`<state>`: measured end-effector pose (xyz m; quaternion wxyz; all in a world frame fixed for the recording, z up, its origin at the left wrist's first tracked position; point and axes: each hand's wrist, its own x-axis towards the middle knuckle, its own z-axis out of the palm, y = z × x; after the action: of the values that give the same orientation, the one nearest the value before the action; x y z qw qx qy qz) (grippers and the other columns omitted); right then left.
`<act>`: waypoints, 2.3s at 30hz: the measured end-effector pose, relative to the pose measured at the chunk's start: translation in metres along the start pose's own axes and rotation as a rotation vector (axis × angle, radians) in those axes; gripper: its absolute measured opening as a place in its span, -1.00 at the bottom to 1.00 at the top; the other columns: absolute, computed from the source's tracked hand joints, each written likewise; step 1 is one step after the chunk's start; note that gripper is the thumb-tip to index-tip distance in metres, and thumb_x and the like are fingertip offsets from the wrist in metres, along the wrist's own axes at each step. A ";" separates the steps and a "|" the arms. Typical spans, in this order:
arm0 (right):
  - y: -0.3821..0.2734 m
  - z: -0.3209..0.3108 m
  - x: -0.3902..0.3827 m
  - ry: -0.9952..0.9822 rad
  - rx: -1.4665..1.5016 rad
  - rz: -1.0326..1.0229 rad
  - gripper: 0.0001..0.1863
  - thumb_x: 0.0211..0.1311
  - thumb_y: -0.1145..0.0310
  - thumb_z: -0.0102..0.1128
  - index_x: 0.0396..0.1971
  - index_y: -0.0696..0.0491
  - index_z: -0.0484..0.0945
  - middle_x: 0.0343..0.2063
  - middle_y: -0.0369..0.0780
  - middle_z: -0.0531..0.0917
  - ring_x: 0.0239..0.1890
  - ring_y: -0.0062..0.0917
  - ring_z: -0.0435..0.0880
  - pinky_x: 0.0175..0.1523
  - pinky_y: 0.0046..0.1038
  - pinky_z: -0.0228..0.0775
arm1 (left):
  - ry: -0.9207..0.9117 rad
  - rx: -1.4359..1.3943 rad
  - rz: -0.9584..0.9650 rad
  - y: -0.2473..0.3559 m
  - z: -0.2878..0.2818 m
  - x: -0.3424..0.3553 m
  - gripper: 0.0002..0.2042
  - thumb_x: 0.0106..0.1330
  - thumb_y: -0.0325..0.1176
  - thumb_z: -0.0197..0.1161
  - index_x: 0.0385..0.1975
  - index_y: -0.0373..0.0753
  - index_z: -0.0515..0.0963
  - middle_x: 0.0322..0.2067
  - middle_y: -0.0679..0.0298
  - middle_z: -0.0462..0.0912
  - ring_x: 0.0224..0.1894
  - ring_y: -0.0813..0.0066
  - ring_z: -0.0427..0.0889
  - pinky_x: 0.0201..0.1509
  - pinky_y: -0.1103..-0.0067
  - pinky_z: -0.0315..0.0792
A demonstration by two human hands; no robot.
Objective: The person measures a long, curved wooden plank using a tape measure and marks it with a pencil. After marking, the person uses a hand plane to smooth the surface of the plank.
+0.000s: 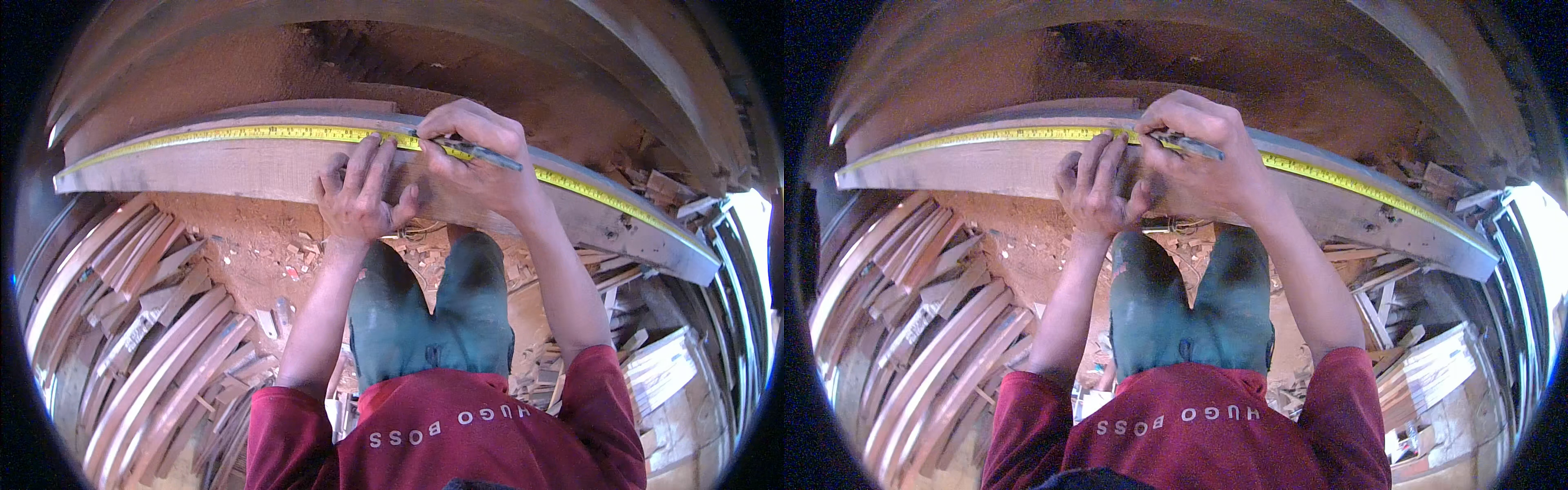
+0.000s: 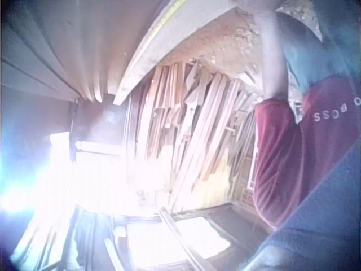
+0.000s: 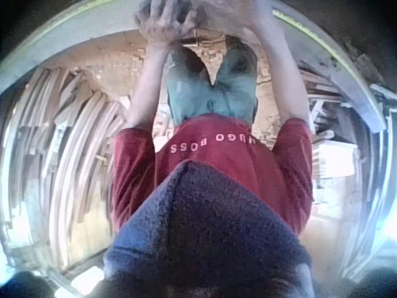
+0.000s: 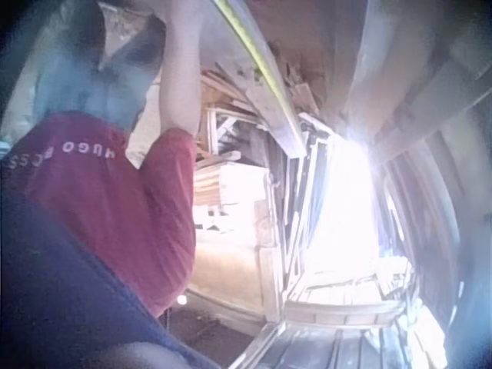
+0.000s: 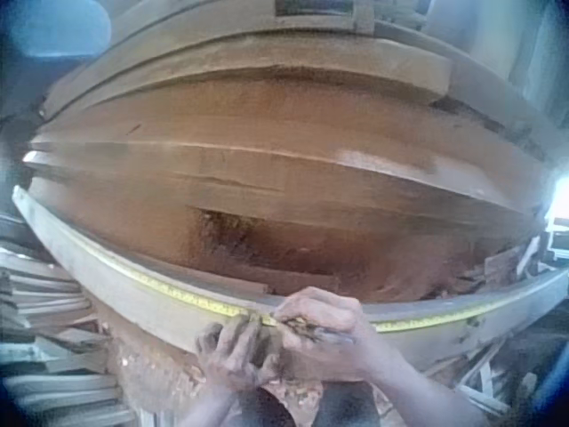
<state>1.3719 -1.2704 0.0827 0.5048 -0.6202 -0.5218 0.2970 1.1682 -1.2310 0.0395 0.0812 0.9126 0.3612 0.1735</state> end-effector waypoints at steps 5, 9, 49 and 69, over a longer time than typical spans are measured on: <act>0.012 -0.005 0.007 -0.118 0.039 -0.029 -0.85 -0.04 0.59 0.34 -0.39 0.18 0.63 -0.38 -0.15 0.70 -0.32 -0.38 0.72 -0.18 -0.45 0.56 | 0.025 0.011 0.002 0.003 0.001 0.000 -0.45 0.12 0.19 0.17 0.01 0.00 0.65 0.06 0.38 0.61 -0.13 0.25 0.49 -0.01 0.36 0.30; 0.016 -0.007 0.009 -0.171 0.056 -0.038 -0.83 -0.02 0.55 0.35 -0.36 0.17 0.62 -0.38 -0.16 0.69 -0.33 -0.37 0.71 -0.18 -0.44 0.56 | 0.021 0.007 -0.008 0.007 0.000 0.001 -0.45 0.11 0.19 0.17 -0.02 -0.05 0.65 0.04 0.35 0.62 -0.11 0.22 0.50 0.02 0.36 0.31; -0.013 -0.216 -0.112 0.028 -0.403 0.157 -0.86 -0.06 0.58 0.35 -0.42 0.16 0.61 -0.37 -0.12 0.71 -0.29 -0.35 0.72 -0.16 -0.42 0.55 | 0.009 -0.001 0.086 0.003 0.001 0.004 -0.45 0.18 0.06 0.10 0.03 -0.20 0.60 0.05 0.15 0.59 0.09 0.27 0.49 0.17 0.33 0.29; 0.017 -0.170 -0.088 -0.036 -0.107 0.038 -0.84 -0.05 0.60 0.35 -0.39 0.15 0.62 -0.38 -0.15 0.71 -0.31 -0.35 0.74 -0.20 -0.43 0.57 | -0.045 -0.072 0.070 0.182 0.044 0.003 -0.53 0.16 0.08 0.26 0.01 -0.02 0.61 0.10 0.41 0.53 -0.16 0.30 0.46 -0.08 0.40 0.34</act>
<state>1.5056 -1.4062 0.1062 0.4556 -0.6507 -0.5340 0.2894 1.3011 -1.3617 0.0495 0.1158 0.9249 0.3206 0.1685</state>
